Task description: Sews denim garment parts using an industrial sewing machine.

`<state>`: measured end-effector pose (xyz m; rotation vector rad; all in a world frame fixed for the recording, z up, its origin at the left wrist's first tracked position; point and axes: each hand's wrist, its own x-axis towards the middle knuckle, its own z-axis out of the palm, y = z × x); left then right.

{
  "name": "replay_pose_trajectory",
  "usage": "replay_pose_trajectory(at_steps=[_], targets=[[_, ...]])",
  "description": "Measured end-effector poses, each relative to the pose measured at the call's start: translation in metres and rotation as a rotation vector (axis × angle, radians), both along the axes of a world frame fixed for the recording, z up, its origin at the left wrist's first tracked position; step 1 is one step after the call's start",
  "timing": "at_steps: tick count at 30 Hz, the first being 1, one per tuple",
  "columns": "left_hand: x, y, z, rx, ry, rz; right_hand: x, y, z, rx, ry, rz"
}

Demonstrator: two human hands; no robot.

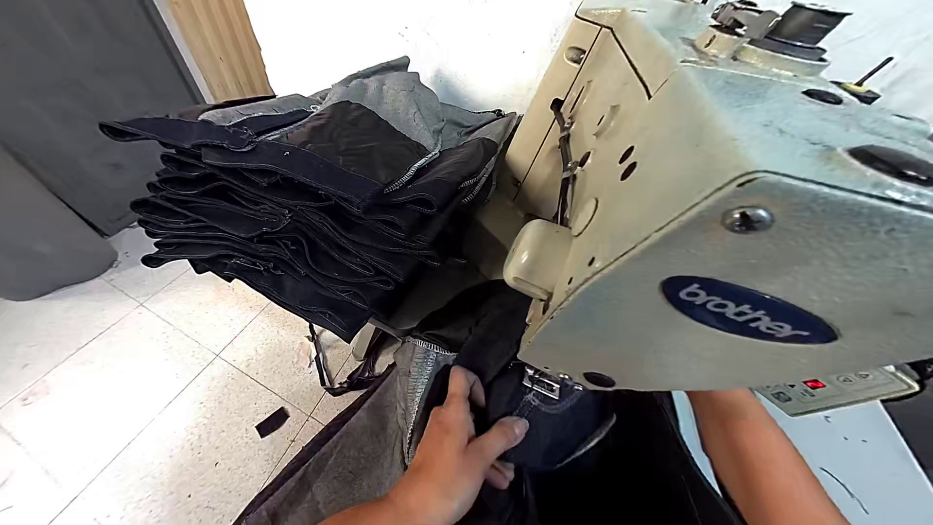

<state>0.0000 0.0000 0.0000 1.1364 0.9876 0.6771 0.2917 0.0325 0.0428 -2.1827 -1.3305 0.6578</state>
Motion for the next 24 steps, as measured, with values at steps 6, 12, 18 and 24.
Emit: replay_pose_trajectory(at_steps=[6, 12, 18, 24], targets=[[-0.067, 0.076, -0.025, 1.604, 0.495, -0.229, -0.057, -0.062, -0.049, 0.659, 0.432, -0.052], [-0.039, 0.117, -0.003, 1.660, 0.552, -0.351, -0.076, -0.070, -0.058, 0.835, 0.500, -0.269], [-0.025, 0.096, 0.010, 1.616, 0.632, -0.280, -0.061, -0.060, -0.063, 0.811, 0.514, -0.340], [-0.028, 0.103, 0.005, 1.621, 0.585, -0.315, -0.067, -0.061, -0.063, 0.812, 0.532, -0.357]])
